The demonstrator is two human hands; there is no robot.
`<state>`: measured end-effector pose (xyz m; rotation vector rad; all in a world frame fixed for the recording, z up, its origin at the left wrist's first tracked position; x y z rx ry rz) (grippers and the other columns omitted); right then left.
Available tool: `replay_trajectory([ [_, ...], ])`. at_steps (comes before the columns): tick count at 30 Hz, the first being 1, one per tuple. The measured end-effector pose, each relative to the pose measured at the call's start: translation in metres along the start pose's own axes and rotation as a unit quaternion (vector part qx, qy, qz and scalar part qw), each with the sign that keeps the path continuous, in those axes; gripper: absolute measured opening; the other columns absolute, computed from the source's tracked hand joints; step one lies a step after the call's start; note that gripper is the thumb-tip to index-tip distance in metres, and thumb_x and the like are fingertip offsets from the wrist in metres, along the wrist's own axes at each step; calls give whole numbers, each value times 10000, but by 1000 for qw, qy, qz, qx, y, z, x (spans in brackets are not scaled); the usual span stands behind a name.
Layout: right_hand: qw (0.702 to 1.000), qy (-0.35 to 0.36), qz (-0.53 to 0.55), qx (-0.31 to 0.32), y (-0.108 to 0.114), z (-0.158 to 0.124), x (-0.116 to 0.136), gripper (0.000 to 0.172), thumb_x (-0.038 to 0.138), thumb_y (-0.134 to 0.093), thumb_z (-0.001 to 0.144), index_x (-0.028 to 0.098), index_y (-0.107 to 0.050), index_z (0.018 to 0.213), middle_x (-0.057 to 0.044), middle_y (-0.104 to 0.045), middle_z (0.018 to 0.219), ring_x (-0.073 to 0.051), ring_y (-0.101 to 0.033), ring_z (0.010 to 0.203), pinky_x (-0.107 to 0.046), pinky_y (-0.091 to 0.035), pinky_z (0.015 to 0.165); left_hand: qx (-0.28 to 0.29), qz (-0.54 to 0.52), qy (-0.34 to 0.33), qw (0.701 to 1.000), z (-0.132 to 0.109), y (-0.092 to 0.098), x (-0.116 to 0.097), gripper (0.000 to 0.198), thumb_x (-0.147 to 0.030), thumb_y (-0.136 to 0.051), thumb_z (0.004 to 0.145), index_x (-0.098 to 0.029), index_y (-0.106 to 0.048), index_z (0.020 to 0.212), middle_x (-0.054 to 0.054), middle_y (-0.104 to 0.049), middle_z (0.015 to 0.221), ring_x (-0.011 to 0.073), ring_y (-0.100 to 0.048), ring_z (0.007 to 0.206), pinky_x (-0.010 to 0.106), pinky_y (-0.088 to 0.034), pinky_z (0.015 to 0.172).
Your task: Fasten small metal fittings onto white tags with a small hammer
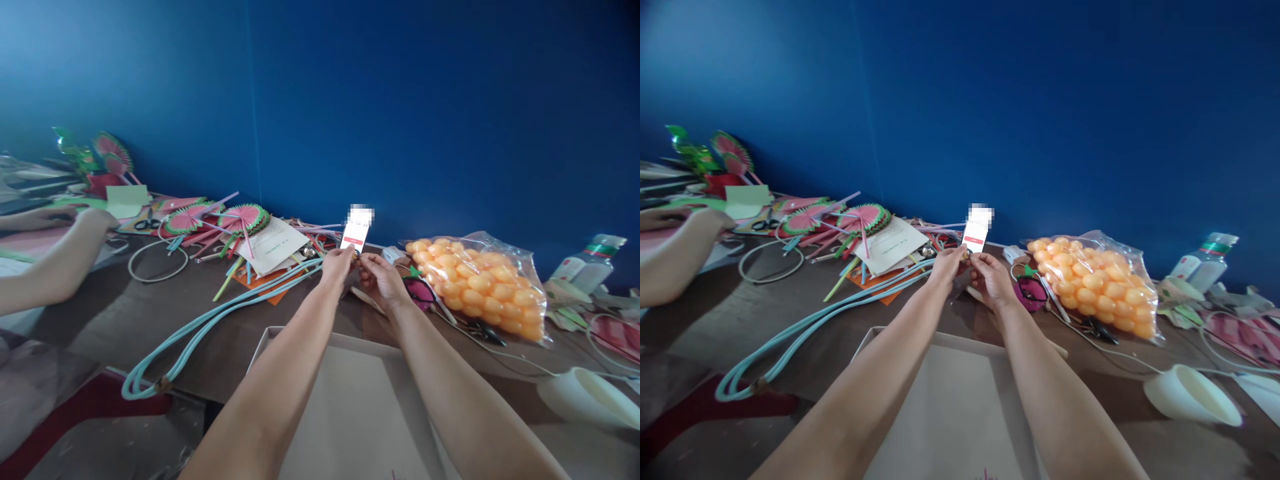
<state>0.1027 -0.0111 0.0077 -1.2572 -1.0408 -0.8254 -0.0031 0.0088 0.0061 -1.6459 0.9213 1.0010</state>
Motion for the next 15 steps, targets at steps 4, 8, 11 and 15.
replay_trajectory([
  [4,999,10,-26,-21,0,1,-1,332,342,-784,590,191,-585,810,37,-617,699,-27,-433,455,-146,-282,381,4,-20,2,1000,0,-1,0,225,-345,-674,699,-130,-611,725,23,-574,610,92,-512,499,224,-392,515],
  [8,999,15,-32,-28,2,3,-3,332,344,-774,601,194,-586,830,27,-634,707,-29,-426,434,-142,-246,360,9,-35,10,999,0,-2,1,205,-324,-671,704,-133,-599,721,21,-574,608,92,-533,512,211,-403,515],
  [11,999,13,-32,-23,4,5,-3,333,348,-773,601,195,-581,826,27,-637,710,-26,-410,416,-141,-213,342,12,-38,10,999,-1,-2,0,196,-317,-666,710,-135,-591,705,19,-570,598,92,-536,513,209,-414,519],
  [15,999,10,-30,-19,4,4,-2,338,341,-770,600,198,-572,833,30,-640,700,-19,-382,393,-138,-190,330,9,-32,9,999,-3,-2,-1,200,-326,-669,705,-144,-589,684,13,-565,583,96,-532,511,216,-420,525],
])
Point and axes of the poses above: each hand's wrist, its own z-axis towards the middle knuckle, its own y-axis out of the back of the hand, x = y × z, the point moved 2 cm from there along z, towards the middle knuckle
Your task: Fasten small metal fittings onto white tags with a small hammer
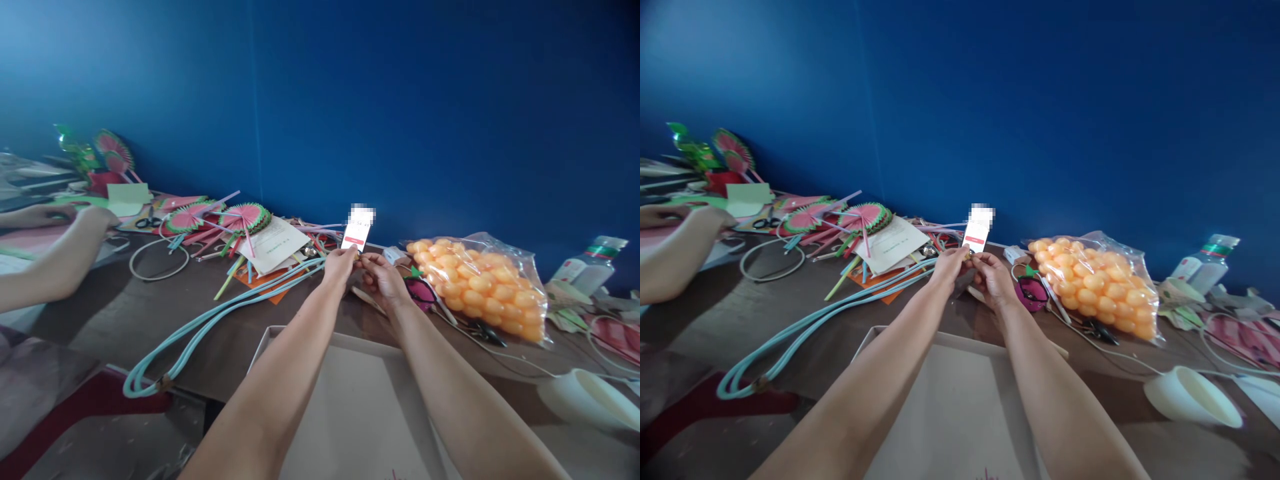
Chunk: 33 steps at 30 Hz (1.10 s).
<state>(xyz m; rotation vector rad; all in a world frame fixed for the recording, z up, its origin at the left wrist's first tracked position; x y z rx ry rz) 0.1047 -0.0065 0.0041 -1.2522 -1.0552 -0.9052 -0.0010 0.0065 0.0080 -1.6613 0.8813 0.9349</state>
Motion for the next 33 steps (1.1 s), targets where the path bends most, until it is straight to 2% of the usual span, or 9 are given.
replay_trajectory([
  [9,1000,-20,21,7,1,0,1,328,320,-771,593,196,-559,810,36,-643,693,-2,-309,350,-142,-118,312,-4,27,-4,1000,-2,1,-1,215,-339,-676,700,-144,-594,658,21,-568,589,95,-518,507,217,-410,518],
  [19,1000,3,-6,12,2,0,0,319,362,-758,618,191,-542,780,27,-650,700,-8,-313,338,-163,-124,317,0,38,-17,999,2,1,2,228,-364,-671,695,-147,-601,684,32,-589,594,111,-544,515,219,-400,506],
  [27,1000,-8,-15,-10,1,0,1,347,366,-772,572,190,-534,752,26,-641,687,-7,-273,344,-176,-110,325,-11,84,-30,996,8,2,7,252,-397,-661,694,-150,-615,717,45,-613,591,138,-580,560,238,-431,560],
  [33,1000,-15,-4,16,1,0,2,330,352,-780,578,171,-543,719,22,-625,686,3,-259,354,-168,-107,331,-17,114,-41,993,11,3,8,276,-422,-645,705,-147,-635,731,50,-623,593,141,-573,547,245,-425,564],
])
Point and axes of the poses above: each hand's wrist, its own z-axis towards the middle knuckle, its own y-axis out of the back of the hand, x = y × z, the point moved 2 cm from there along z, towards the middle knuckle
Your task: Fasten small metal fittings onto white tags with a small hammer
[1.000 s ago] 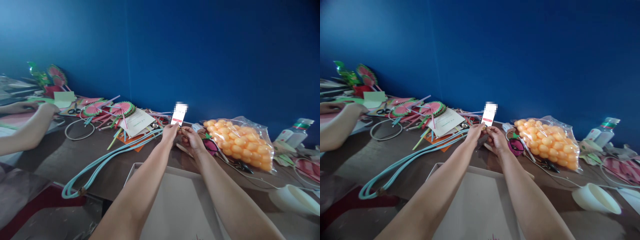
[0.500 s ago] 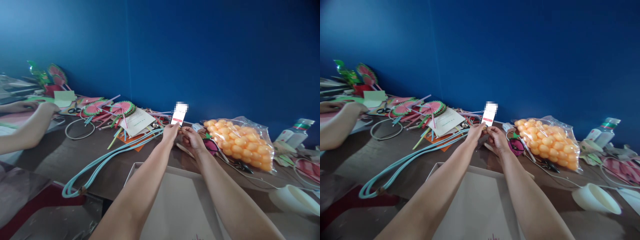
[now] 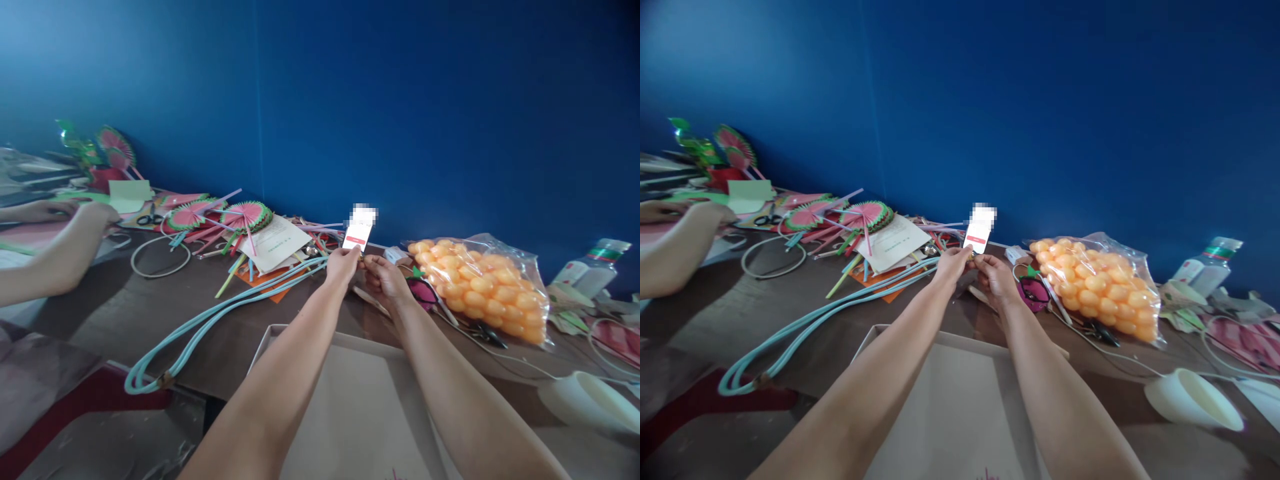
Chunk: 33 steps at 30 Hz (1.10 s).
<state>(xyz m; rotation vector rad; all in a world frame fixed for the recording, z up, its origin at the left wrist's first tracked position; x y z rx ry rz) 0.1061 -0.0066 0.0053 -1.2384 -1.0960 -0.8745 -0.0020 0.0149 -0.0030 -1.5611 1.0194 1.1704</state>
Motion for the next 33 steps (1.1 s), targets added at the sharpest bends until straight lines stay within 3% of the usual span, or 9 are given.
replay_trajectory([
  [9,1000,10,-27,11,0,1,0,335,390,-776,584,179,-561,730,28,-602,633,-5,-248,349,-175,-126,325,-2,1,-3,1000,2,0,2,285,-436,-645,705,-153,-637,741,52,-622,581,153,-590,554,254,-430,574],
  [23,986,99,-135,1,2,2,0,309,433,-748,611,200,-605,756,10,-646,670,-31,-329,365,-203,-194,345,-2,-14,4,1000,0,0,-1,262,-422,-657,697,-162,-625,707,39,-599,567,148,-576,529,255,-428,562],
  [33,970,131,-198,-44,2,2,-2,226,416,-689,682,212,-626,758,55,-493,456,-74,-368,382,-214,-247,375,-13,-12,-21,1000,5,1,5,283,-427,-683,675,-154,-638,730,61,-629,671,152,-585,613,261,-439,626],
])
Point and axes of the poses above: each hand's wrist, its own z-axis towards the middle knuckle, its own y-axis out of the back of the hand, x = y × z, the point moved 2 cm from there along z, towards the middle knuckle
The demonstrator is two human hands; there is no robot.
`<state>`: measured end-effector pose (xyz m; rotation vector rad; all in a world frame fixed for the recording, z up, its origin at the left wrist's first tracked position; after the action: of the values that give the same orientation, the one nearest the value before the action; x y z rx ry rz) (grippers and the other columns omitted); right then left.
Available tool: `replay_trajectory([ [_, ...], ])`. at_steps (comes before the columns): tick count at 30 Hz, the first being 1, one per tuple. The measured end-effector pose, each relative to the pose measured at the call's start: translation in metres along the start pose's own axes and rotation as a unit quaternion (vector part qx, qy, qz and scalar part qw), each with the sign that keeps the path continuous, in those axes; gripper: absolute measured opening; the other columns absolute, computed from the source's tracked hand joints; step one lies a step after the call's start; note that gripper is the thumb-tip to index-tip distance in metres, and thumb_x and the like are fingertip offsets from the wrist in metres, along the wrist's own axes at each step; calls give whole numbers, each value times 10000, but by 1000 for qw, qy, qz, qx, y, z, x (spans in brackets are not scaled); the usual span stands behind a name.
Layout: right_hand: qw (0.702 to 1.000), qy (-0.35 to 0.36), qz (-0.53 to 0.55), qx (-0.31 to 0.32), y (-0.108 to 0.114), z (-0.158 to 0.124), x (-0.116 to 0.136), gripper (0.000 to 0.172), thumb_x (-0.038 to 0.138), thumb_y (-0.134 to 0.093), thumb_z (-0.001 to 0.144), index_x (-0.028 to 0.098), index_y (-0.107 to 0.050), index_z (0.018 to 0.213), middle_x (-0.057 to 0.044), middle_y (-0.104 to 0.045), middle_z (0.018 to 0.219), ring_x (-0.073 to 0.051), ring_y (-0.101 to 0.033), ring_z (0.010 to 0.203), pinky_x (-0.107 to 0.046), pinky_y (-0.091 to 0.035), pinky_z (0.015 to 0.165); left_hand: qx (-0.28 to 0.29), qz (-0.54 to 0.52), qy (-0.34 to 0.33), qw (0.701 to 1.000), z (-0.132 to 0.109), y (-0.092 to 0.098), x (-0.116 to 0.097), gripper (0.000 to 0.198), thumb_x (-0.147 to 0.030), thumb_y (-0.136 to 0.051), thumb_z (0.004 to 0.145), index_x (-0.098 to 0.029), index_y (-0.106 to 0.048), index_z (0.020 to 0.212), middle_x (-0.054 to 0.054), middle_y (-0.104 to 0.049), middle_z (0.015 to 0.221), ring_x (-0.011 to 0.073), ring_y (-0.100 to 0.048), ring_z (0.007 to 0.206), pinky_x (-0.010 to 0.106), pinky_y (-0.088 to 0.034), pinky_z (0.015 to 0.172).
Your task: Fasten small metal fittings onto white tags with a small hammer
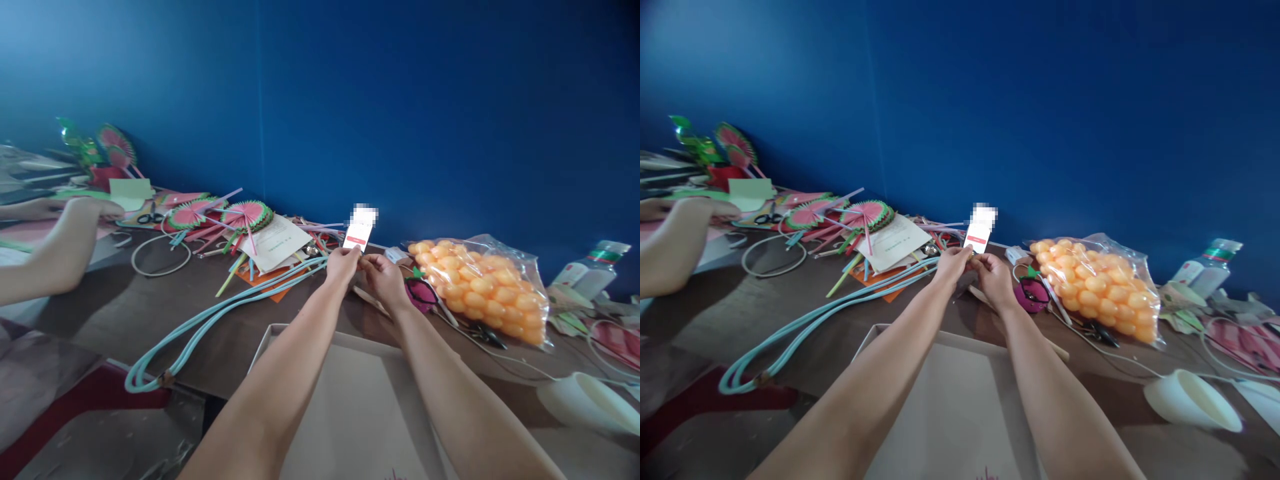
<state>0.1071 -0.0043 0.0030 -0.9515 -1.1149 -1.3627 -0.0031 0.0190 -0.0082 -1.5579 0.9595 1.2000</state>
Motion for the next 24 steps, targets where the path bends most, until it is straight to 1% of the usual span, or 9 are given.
replay_trajectory([
  [5,1000,-3,-3,-2,0,0,-1,224,416,-676,695,216,-626,782,52,-503,476,-81,-381,395,-211,-244,375,-12,5,3,1000,-3,1,-3,277,-421,-686,668,-155,-640,728,54,-624,668,144,-569,595,254,-430,607],
  [11,1000,-1,-6,6,-1,-2,2,227,428,-667,709,217,-608,768,59,-477,458,-73,-354,382,-214,-248,375,-3,3,6,1000,-5,1,-7,264,-408,-667,689,-151,-630,740,52,-622,657,142,-567,569,248,-424,569],
  [17,1000,-9,-8,20,-3,-5,5,257,451,-669,716,217,-587,784,48,-509,474,-86,-411,389,-217,-284,380,-7,8,0,1000,-2,1,-6,282,-433,-640,715,-153,-629,743,55,-624,667,147,-579,617,243,-430,595],
  [21,999,-25,14,23,-4,-6,4,280,457,-688,697,211,-587,784,42,-522,486,-80,-407,397,-207,-276,375,-7,11,3,1000,-2,2,-5,285,-433,-645,711,-151,-637,754,53,-618,648,148,-577,623,240,-426,601],
  [24,999,-22,32,22,-4,-4,1,274,446,-696,691,210,-588,780,38,-542,514,-78,-404,403,-208,-282,376,-4,19,-3,1000,-3,2,-5,284,-433,-632,716,-149,-635,730,53,-615,642,148,-572,606,248,-423,601],
])
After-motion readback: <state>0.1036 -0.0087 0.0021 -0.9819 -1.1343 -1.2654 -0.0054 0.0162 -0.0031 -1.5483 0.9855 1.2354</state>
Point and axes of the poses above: each hand's wrist, its own z-axis towards the middle knuckle, its own y-axis out of the back of the hand, x = y × z, the point moved 2 cm from there along z, towards the middle knuckle
